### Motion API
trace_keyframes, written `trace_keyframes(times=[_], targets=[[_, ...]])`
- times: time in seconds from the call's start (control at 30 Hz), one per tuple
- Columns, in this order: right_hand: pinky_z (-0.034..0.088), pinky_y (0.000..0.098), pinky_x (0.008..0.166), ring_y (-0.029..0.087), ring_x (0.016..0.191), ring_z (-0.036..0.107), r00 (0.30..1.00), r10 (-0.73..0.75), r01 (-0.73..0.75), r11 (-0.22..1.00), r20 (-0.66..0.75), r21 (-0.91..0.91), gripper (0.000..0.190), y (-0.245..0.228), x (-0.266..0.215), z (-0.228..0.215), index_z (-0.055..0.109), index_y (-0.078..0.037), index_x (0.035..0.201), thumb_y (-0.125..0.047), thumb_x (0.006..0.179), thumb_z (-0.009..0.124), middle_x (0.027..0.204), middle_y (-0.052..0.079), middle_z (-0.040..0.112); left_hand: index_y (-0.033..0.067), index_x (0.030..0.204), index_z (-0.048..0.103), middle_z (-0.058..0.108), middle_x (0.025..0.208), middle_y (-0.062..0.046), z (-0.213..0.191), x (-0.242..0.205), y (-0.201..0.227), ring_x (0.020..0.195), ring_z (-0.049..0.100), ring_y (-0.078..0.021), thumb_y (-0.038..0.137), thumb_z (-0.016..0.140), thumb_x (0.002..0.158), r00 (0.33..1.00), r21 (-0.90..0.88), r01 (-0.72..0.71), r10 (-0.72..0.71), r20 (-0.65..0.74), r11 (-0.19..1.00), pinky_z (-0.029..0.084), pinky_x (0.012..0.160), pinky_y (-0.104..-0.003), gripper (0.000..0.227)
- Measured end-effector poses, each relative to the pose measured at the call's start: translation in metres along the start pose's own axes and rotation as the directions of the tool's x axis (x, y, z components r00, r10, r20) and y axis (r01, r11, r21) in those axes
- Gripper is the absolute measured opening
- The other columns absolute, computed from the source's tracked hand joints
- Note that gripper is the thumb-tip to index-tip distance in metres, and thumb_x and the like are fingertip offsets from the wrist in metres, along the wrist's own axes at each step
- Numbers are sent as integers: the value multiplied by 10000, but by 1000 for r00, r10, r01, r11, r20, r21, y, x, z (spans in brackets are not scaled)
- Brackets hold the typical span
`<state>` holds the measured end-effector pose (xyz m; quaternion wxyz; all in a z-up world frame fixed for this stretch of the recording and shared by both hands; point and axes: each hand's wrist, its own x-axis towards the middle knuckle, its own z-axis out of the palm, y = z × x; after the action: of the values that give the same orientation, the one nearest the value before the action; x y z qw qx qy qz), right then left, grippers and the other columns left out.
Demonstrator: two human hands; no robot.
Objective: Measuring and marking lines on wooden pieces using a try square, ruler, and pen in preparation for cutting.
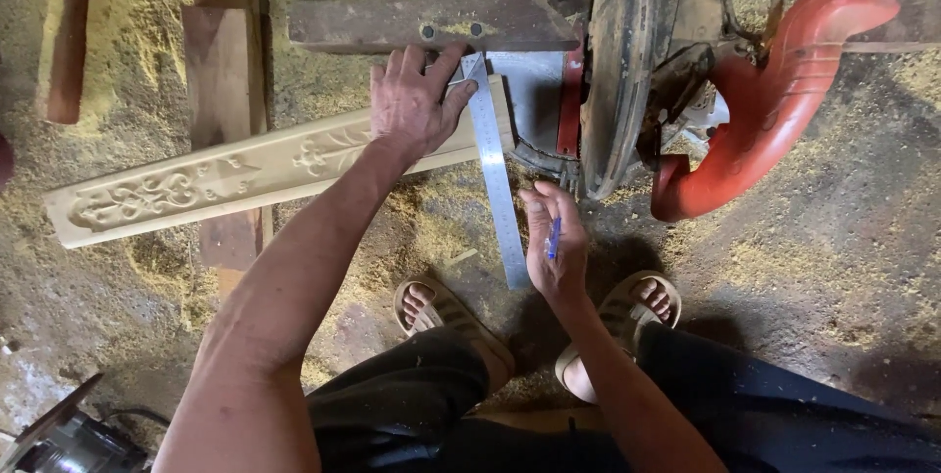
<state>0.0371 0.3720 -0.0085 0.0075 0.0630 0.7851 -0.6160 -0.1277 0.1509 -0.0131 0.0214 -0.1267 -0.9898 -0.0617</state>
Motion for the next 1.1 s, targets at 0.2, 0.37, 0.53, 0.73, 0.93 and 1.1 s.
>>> trace_keyframes(times=[0.2, 0.37, 0.53, 0.73, 0.93, 1.1], targets=[[577, 414, 1031, 326, 1193, 694, 986, 167, -169, 982, 31, 86, 491, -21, 4, -5, 525, 15, 1363, -364, 1060, 452, 1198, 222, 728, 275, 1419, 576, 598, 1101, -150, 0, 0, 1, 941, 561, -334, 663, 342, 1056, 999, 23, 16, -17, 35, 1000, 457, 768, -525, 581], [581, 378, 890, 251, 1059, 642, 998, -40, 38, 998, -50, -51, 530, -15, 2, -4, 511, 16, 1459, -359, 1106, 386, 1154, 142, 637, 249, 1389, 605, 615, 1107, -164, 3, -1, 0, 953, 570, -336, 662, 381, 1050, 1000, 16, -8, 8, -20, 1000, 450, 773, -528, 579], [594, 411, 872, 279, 1020, 655, 995, -85, 77, 987, -58, -140, 541, -17, 1, -3, 528, -8, 1448, -394, 1102, 370, 1153, 205, 646, 281, 1434, 552, 605, 1138, -184, 0, 2, 2, 1019, 571, -355, 671, 364, 1045, 996, 5, 35, -36, 80, 999, 447, 826, -555, 582], [585, 401, 859, 302, 980, 623, 986, -149, 157, 980, -70, 126, 435, -3, 17, 3, 551, 5, 1448, -222, 1088, 457, 1096, 189, 574, 321, 1238, 670, 541, 890, -18, 20, -1, -9, 801, 627, -282, 614, 595, 961, 920, 33, -100, 105, -377, 994, 480, 637, -449, 410], [614, 439, 821, 334, 966, 720, 975, -209, 218, 969, -81, 120, 271, -24, 78, 27, 658, -6, 1282, -50, 1026, 582, 1013, 199, 701, 333, 1198, 677, 541, 884, -8, 19, -2, -6, 798, 626, -267, 630, 559, 963, 903, 22, -99, 99, -418, 995, 480, 639, -441, 397], [632, 468, 786, 340, 985, 752, 965, -263, 263, 964, -8, 42, 251, -44, 102, 35, 728, -98, 1222, -77, 1010, 595, 997, 177, 762, 326, 1182, 677, 551, 876, -22, 19, 0, -4, 794, 639, -283, 631, 574, 944, 901, 13, -74, 73, -427, 997, 486, 638, -455, 401]])
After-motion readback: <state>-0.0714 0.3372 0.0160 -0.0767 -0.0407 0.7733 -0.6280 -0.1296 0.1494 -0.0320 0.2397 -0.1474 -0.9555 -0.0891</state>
